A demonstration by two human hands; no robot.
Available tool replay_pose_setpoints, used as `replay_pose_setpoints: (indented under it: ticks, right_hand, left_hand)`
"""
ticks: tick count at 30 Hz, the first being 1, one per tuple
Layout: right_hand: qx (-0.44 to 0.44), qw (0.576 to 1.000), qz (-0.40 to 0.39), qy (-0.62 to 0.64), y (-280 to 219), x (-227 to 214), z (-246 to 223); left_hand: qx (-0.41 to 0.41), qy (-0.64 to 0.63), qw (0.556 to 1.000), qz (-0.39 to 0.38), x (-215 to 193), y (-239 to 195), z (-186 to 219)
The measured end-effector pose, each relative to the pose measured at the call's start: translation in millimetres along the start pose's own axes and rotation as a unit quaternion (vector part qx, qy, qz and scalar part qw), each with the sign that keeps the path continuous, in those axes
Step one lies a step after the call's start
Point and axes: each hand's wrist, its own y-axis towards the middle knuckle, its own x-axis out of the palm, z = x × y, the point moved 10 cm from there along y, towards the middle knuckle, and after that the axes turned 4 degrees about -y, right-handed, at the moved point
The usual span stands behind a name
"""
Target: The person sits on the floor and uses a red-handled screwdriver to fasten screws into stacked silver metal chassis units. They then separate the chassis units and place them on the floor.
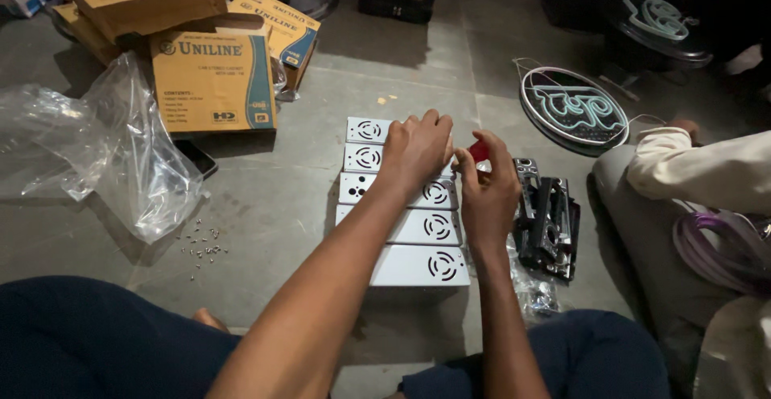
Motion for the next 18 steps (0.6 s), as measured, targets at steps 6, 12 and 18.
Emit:
replay_pose_setpoints:
  ticks: [6,12,18]
  right_hand:
    - [0.085,0.991,-0.022,0.096,1.0,5.2,15.5]
    - [0.096,0.992,-0.018,0.078,-2.1,5.2,13.1]
    - [0.030,0.998,-0.056,0.007,3.9,7.5,5.5]
  left_hand:
    - [-0.015,-0.036,0.998,0.044,-10.8,-2.9,-5.4]
    - [0.016,-0.058,0.992,0.115,-25.6,-12.6,-3.0]
    - [0.006,-0.075,0.991,0.109,-22.3,-13.0,-6.3]
